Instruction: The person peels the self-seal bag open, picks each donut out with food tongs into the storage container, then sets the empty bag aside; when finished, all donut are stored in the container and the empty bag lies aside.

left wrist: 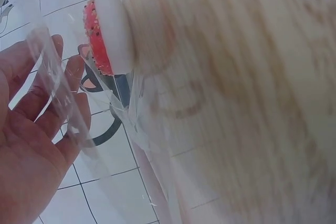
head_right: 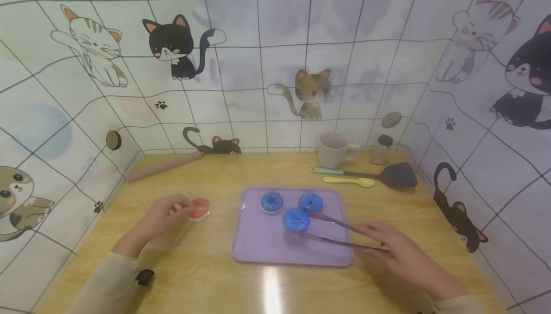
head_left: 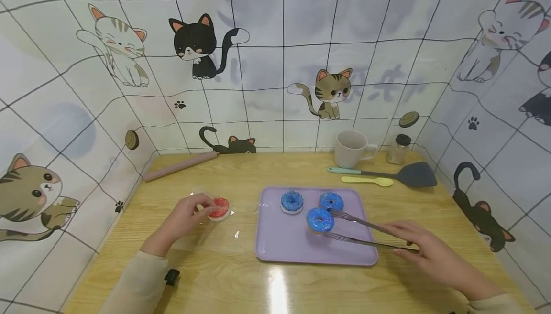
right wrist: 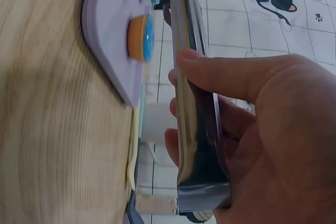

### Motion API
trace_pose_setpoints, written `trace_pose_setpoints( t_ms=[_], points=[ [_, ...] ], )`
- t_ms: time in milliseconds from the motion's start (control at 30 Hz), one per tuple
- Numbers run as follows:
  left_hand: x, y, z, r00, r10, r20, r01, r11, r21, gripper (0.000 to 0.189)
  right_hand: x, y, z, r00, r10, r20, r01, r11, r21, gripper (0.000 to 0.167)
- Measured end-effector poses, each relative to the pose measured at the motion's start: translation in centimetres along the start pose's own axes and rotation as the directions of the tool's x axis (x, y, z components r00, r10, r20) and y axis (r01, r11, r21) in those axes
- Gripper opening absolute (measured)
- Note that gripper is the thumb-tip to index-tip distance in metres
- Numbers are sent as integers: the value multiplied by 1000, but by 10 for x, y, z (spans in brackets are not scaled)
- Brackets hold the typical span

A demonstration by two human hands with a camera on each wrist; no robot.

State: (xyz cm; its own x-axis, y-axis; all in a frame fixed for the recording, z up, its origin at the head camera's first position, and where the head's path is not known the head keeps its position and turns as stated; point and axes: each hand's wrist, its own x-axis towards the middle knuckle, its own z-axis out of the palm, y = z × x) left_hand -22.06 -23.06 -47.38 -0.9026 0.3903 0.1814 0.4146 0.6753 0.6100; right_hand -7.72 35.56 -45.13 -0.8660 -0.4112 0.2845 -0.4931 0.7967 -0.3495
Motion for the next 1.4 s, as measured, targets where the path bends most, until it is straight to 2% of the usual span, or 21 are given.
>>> trace_pose_setpoints(
  t_ms=[133, 300, 600, 833, 1100, 1200, 1400],
  points=[
    [-1, 0, 0, 1000, -8, 4, 8, 1000, -4, 3, -5, 12, -7, 999, -24, 23, 24, 1000, 5, 66],
    [0, -1, 1, 1000, -18, 17, 18, 1000, -10, 3, -13, 27, -12, 999, -19, 35, 19, 1000, 13, 67],
    [0, 2, -1, 1000, -23, 15, 23, 1000, 11, 3, -22, 45, -9, 998, -34, 57, 35, 999, -15, 71],
    [0, 4, 1, 999, -32, 22, 32, 999, 5, 7, -23, 49, -6, 997, -31, 65, 31, 999, -7, 70],
    [0, 1, 2, 1000, -12, 9, 12, 1000, -3, 7, -27, 50, -8, 996, 29, 89, -25, 999, -44, 68],
    [0, 0, 1, 1000, -10, 2, 10, 1000, 9, 10, -26, 49, -8, 995, 33, 95, -32, 999, -13, 69],
    [0, 2, -1, 1000, -14, -2, 14, 1000, 15, 5, -20, 42, -14, 997, 29, 66, -27, 999, -26, 73]
  ],
)
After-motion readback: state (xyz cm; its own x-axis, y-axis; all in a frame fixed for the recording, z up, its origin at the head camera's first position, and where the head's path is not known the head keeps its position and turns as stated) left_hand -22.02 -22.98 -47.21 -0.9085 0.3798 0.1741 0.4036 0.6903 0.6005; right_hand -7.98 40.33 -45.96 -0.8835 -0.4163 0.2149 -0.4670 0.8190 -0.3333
